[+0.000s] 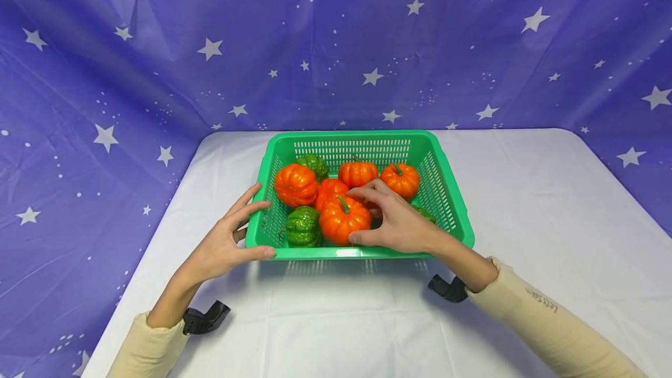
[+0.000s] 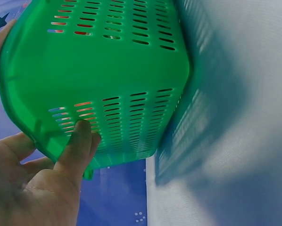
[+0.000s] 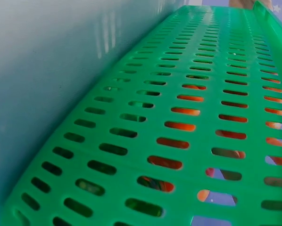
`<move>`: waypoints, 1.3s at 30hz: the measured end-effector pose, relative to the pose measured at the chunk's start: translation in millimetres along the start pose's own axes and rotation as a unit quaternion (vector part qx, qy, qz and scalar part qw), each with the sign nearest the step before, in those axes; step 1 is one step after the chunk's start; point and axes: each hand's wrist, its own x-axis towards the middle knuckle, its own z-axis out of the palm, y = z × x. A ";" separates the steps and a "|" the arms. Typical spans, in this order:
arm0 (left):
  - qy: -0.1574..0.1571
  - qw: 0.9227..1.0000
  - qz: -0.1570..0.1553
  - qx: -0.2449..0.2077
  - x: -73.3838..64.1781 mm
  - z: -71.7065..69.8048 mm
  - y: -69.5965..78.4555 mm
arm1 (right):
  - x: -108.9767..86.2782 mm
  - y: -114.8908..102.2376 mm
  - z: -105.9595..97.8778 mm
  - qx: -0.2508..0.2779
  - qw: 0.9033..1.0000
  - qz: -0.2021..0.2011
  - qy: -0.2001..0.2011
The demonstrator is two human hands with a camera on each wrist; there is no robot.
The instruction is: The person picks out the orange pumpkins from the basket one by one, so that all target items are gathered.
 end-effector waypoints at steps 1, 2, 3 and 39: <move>0.000 1.000 0.000 -0.002 0.1 0.1 -0.1 | 0.1 0.3 -0.5 0.006 1.000 0.000 0.000; 0.000 1.000 0.000 -0.005 0.1 0.2 -0.1 | 0.2 0.8 -0.9 0.014 1.000 0.001 -0.001; 0.000 1.000 0.000 -0.008 0.1 0.3 -0.2 | 0.4 1.4 -1.5 0.021 1.000 0.001 -0.003; 0.001 1.000 -0.004 -0.029 0.1 0.8 -3.4 | -56.5 4.4 -54.1 0.018 0.995 0.012 0.098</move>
